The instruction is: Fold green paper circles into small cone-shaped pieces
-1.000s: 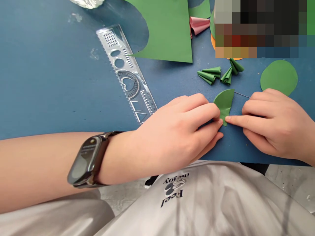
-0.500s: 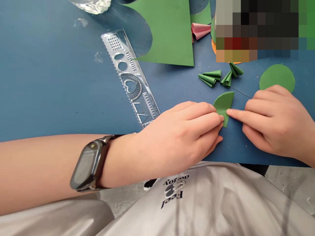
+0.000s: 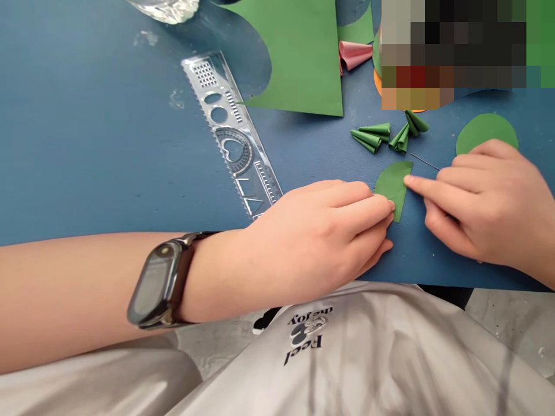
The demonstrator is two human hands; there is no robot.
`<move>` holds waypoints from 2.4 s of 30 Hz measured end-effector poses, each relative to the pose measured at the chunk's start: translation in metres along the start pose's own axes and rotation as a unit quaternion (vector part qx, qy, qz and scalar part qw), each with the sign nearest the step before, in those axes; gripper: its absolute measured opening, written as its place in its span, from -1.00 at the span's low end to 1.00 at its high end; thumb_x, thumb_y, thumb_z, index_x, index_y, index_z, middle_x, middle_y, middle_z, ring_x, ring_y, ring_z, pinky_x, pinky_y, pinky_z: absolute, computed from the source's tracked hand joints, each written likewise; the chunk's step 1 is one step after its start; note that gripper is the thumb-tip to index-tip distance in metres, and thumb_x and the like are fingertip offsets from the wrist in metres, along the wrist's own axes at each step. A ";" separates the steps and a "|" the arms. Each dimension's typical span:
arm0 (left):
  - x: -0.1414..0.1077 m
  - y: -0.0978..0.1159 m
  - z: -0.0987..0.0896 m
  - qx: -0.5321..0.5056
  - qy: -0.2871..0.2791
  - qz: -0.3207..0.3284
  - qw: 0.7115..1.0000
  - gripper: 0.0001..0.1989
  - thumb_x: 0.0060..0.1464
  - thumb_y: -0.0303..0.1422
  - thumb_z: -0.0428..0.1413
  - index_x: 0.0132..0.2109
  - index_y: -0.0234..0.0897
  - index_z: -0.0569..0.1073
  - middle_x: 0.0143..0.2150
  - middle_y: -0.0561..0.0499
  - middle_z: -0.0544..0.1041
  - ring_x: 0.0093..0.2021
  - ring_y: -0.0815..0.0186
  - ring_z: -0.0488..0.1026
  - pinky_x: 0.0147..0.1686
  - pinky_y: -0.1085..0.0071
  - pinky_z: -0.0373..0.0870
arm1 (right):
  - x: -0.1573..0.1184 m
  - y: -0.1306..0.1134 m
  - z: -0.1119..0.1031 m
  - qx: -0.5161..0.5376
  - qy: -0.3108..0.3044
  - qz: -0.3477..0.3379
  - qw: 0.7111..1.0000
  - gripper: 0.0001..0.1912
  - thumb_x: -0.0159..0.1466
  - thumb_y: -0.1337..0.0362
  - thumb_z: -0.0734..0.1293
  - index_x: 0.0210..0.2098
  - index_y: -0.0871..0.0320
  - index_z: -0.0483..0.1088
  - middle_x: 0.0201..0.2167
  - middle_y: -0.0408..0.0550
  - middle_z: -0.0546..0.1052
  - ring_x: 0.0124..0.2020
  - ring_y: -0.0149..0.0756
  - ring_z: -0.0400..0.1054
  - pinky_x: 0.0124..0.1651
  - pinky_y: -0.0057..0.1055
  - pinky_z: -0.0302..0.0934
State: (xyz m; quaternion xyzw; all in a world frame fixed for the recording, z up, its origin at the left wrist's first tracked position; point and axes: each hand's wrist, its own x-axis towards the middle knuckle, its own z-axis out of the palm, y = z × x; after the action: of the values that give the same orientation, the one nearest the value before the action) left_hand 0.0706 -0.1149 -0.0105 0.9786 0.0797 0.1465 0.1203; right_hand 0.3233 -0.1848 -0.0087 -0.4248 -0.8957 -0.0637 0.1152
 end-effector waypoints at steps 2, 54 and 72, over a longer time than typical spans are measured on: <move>-0.001 0.000 0.000 0.056 0.002 0.040 0.998 -0.66 0.50 -0.31 0.05 -0.27 -0.27 0.58 -0.21 -0.05 0.64 -0.27 0.21 0.53 -0.27 0.25 0.54 | 0.000 0.002 -0.001 -0.029 0.004 0.015 0.999 -0.72 0.49 0.32 0.26 -0.09 0.26 0.63 -0.56 -0.16 0.47 -0.47 -0.21 0.23 -0.30 -0.13 0.09; 0.018 -0.016 0.000 -0.085 0.198 0.109 0.970 -0.85 0.36 -0.35 0.16 -0.24 -0.25 0.50 -0.20 -0.09 0.62 -0.28 0.31 0.51 -0.26 0.36 0.51 | 0.016 0.014 -0.009 0.245 0.042 0.122 0.961 -0.80 0.36 0.45 0.38 -0.12 0.05 0.58 -0.24 -0.08 0.71 -0.27 -0.22 0.59 -0.19 -0.26 0.51; 0.029 -0.026 -0.015 -0.584 0.035 -0.395 0.708 -0.85 0.19 -0.46 0.30 -0.09 -0.30 0.56 -0.39 0.09 0.66 -0.41 0.47 0.56 -0.35 0.60 0.57 | 0.017 0.009 0.000 0.386 0.098 0.310 0.863 -0.96 0.24 0.26 0.53 -0.29 0.02 0.64 -0.38 -0.18 0.68 -0.40 -0.29 0.56 -0.28 -0.32 0.53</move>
State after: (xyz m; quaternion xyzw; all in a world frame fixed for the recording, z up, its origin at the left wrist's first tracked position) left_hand 0.0906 -0.0812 0.0041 0.5863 0.3620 0.1374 0.7116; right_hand 0.3201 -0.1664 -0.0044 -0.5935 -0.6550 0.2848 0.3709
